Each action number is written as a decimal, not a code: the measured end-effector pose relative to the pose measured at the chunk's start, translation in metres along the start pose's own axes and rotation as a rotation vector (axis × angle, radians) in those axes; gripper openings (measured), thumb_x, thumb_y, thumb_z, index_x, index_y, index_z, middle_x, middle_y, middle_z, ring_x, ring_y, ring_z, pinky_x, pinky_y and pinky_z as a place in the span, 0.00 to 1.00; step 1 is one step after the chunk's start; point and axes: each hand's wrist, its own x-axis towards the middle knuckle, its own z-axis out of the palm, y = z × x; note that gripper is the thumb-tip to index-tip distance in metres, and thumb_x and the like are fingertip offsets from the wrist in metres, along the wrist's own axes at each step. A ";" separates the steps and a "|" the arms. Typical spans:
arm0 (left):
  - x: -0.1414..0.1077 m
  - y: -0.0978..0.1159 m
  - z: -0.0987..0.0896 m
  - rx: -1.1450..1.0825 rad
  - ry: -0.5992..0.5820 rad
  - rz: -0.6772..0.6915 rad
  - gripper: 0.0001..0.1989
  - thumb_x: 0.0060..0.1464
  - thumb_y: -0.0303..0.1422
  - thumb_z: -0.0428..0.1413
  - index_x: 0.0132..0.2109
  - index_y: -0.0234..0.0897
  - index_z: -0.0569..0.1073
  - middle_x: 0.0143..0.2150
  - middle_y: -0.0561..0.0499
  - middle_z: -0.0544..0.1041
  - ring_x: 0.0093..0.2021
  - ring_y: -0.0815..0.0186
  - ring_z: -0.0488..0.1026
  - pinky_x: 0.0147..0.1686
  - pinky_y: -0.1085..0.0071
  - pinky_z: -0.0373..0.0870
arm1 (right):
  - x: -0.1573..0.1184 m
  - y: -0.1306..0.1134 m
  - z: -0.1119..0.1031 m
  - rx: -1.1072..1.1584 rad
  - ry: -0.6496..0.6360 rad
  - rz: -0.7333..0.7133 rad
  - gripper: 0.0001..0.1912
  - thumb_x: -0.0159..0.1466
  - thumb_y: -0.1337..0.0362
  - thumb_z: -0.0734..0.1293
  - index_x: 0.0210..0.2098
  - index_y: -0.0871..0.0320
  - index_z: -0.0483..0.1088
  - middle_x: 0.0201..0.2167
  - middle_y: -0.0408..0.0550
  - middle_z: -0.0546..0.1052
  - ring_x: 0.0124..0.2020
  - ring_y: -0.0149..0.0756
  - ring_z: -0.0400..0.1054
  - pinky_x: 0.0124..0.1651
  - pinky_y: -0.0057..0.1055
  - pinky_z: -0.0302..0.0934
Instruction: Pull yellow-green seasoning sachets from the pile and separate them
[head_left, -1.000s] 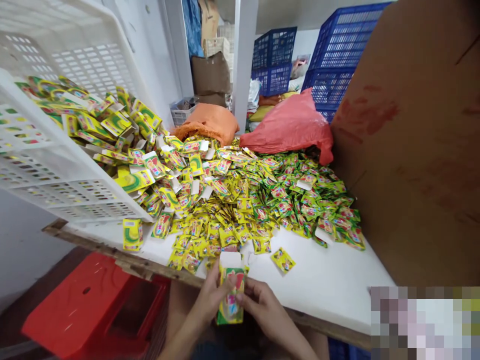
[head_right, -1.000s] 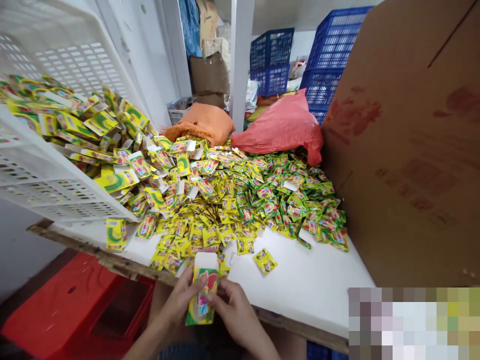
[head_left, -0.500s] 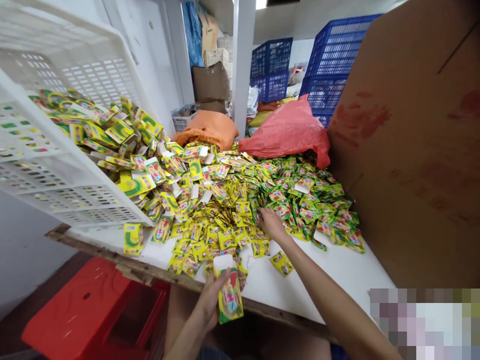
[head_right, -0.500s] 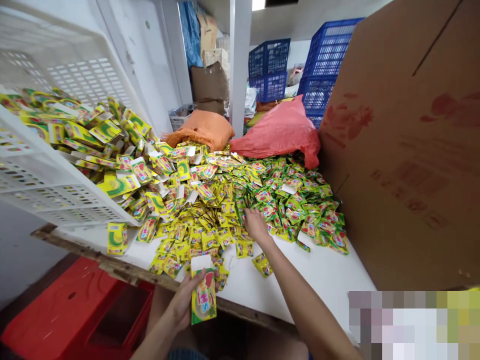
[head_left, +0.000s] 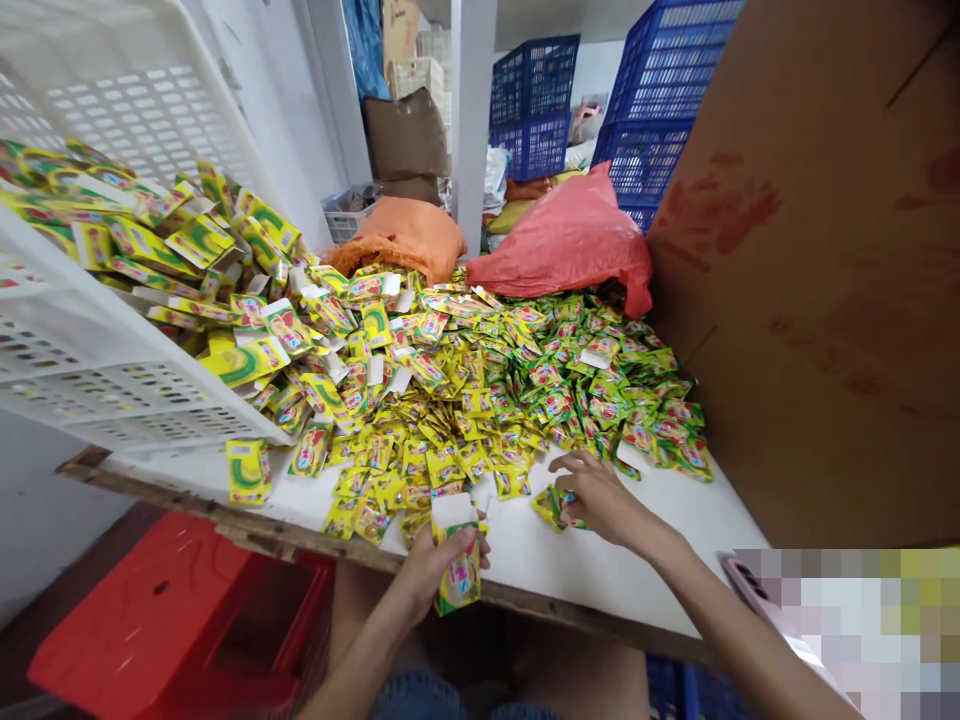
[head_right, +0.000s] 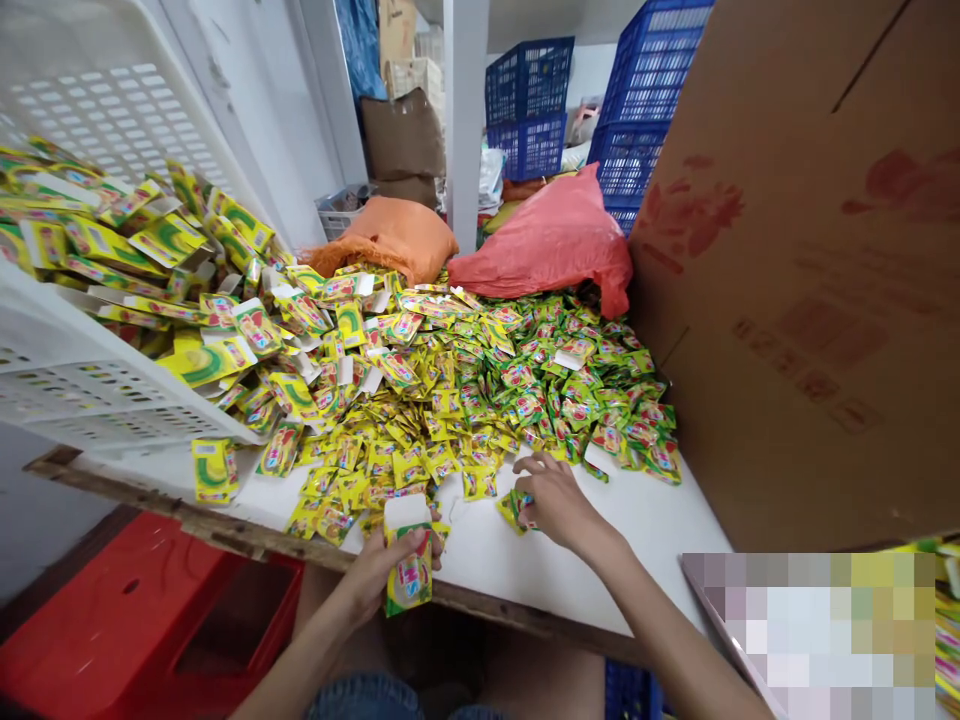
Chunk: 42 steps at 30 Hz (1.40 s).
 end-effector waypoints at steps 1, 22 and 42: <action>0.000 0.000 0.001 0.010 -0.005 0.006 0.22 0.42 0.39 0.63 0.43 0.31 0.72 0.29 0.48 0.78 0.27 0.65 0.74 0.30 0.70 0.69 | 0.002 -0.001 0.000 -0.009 -0.035 -0.041 0.06 0.49 0.71 0.68 0.24 0.54 0.72 0.47 0.48 0.72 0.54 0.49 0.57 0.50 0.41 0.49; 0.001 0.004 0.022 0.157 -0.051 -0.040 0.20 0.34 0.40 0.66 0.33 0.30 0.72 0.24 0.51 0.74 0.23 0.69 0.71 0.28 0.71 0.68 | -0.035 -0.030 0.047 0.134 0.043 0.094 0.05 0.63 0.61 0.59 0.36 0.55 0.62 0.30 0.45 0.74 0.33 0.40 0.66 0.41 0.36 0.55; 0.006 0.001 0.037 0.265 -0.104 0.226 0.18 0.38 0.35 0.65 0.39 0.32 0.76 0.33 0.49 0.78 0.32 0.65 0.73 0.39 0.69 0.69 | -0.038 -0.077 0.049 1.140 0.296 0.145 0.11 0.62 0.54 0.62 0.37 0.54 0.62 0.33 0.44 0.71 0.36 0.35 0.66 0.41 0.31 0.62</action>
